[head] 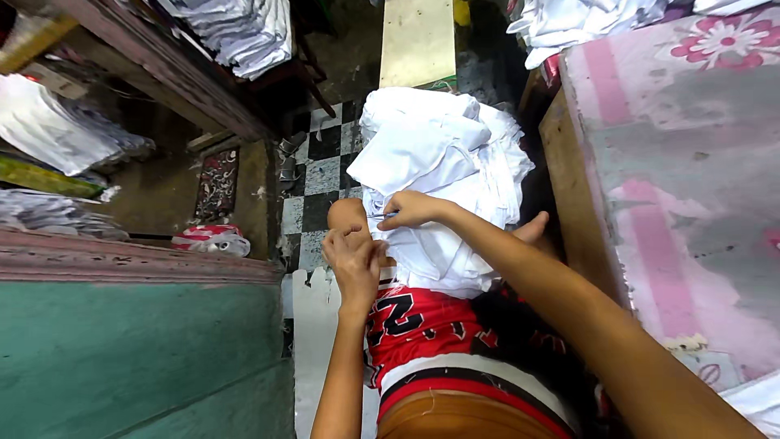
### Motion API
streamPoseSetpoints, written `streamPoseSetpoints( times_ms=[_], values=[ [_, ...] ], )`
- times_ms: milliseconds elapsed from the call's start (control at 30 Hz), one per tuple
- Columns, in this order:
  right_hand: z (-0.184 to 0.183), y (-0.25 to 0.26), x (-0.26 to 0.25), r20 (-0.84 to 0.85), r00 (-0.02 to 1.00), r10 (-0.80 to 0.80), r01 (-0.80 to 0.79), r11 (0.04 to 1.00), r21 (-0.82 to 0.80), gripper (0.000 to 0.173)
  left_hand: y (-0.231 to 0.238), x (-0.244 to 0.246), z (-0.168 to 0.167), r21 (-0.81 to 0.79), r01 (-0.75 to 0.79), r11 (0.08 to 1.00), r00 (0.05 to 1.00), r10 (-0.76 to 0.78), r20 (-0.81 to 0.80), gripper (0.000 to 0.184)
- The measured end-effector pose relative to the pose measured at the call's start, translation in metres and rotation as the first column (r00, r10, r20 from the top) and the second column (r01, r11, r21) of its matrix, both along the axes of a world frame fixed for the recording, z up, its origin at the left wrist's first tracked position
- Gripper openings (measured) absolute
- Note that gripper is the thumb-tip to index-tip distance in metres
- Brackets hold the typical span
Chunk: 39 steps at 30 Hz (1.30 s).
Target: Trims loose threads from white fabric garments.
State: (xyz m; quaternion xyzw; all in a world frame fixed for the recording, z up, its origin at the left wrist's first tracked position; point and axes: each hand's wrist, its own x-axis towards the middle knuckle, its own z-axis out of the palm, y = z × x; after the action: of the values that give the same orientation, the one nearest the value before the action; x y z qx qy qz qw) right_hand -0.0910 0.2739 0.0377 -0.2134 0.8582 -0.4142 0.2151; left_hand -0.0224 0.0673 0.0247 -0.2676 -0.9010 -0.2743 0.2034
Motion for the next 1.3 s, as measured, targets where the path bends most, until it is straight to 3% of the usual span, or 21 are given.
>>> streamPoseSetpoints(
  times_ms=[133,300,467,633,800,1300],
  values=[
    [0.005,-0.010,-0.002,0.014,1.000,0.014,-0.015,0.996,0.093,0.039,0.011,0.010,-0.009,0.010,0.052,0.999,0.998,-0.052,0.021,0.007],
    [0.025,0.002,0.006,-0.187,0.975,-0.120,0.153,0.972,0.178,0.052,0.015,0.015,-0.009,0.242,-0.150,0.959,0.945,0.067,0.319,0.011],
    [0.058,0.024,0.016,-0.322,0.943,0.088,0.022,0.946,0.323,0.049,0.014,0.013,-0.002,0.393,-0.236,0.888,0.861,0.004,0.509,0.007],
    [0.058,0.012,0.026,-0.251,0.938,0.239,-0.104,0.886,0.453,0.050,0.017,0.009,0.007,0.490,-0.314,0.813,0.753,-0.101,0.651,0.004],
    [0.047,0.007,0.023,-0.200,0.951,0.237,-0.135,0.896,0.423,0.050,0.013,0.007,0.013,0.495,-0.327,0.805,0.696,-0.149,0.702,0.005],
    [0.037,0.008,0.022,-0.173,0.951,0.258,-0.181,0.913,0.366,0.044,0.010,0.007,0.013,0.474,-0.344,0.810,0.655,-0.154,0.739,0.005]
  ],
)
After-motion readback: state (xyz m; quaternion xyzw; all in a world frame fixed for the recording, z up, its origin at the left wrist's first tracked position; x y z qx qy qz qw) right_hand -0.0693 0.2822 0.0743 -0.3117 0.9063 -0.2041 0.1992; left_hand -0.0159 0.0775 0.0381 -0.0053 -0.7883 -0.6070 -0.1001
